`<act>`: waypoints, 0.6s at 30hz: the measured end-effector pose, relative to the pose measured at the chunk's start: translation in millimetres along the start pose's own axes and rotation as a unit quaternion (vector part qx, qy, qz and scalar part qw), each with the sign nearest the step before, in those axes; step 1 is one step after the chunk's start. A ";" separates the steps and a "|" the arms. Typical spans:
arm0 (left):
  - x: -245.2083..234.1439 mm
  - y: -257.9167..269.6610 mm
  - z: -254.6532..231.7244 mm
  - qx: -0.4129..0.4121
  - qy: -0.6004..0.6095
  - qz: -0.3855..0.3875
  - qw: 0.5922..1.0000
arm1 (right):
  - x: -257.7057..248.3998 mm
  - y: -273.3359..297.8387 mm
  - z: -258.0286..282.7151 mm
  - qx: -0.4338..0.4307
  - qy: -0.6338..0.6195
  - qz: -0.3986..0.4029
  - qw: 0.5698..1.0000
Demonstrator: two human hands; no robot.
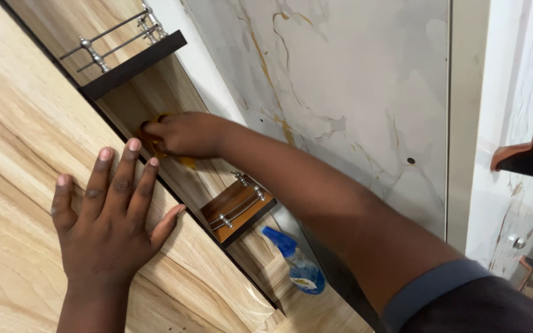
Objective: The person cleans a wooden cabinet by spraying a blue cleaning solution and wiping the surfaces with a yellow cloth. They repeatedly spray and wipe the cabinet doors and shelves, focusing on different sections throughout the clip.
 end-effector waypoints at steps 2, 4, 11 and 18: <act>-0.8 -0.8 -1.3 0.005 -0.032 -0.001 0.999 | -1.8 6.9 -13.4 0.030 0.012 -0.001 0.999; -0.5 -0.9 -2.7 0.008 -0.051 -0.002 0.999 | -4.4 19.8 -28.6 0.113 0.002 -0.025 0.993; 0.0 1.1 -1.0 0.015 -0.059 -0.004 0.998 | -13.4 68.7 -49.7 0.409 -0.093 -0.262 0.869; -7.9 -1.4 -2.0 0.014 -0.071 -0.019 0.997 | -1.7 90.2 -48.1 0.576 -0.118 -0.404 0.701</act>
Point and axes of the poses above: each hand's wrist, its own y-axis away from the middle knuckle, its own x-axis out of the palm, z = x × y, the point moved 8 cm from there along -y, towards the middle knuckle, and after that the axes turned 2 degrees about -z, right-handed, at the moved point
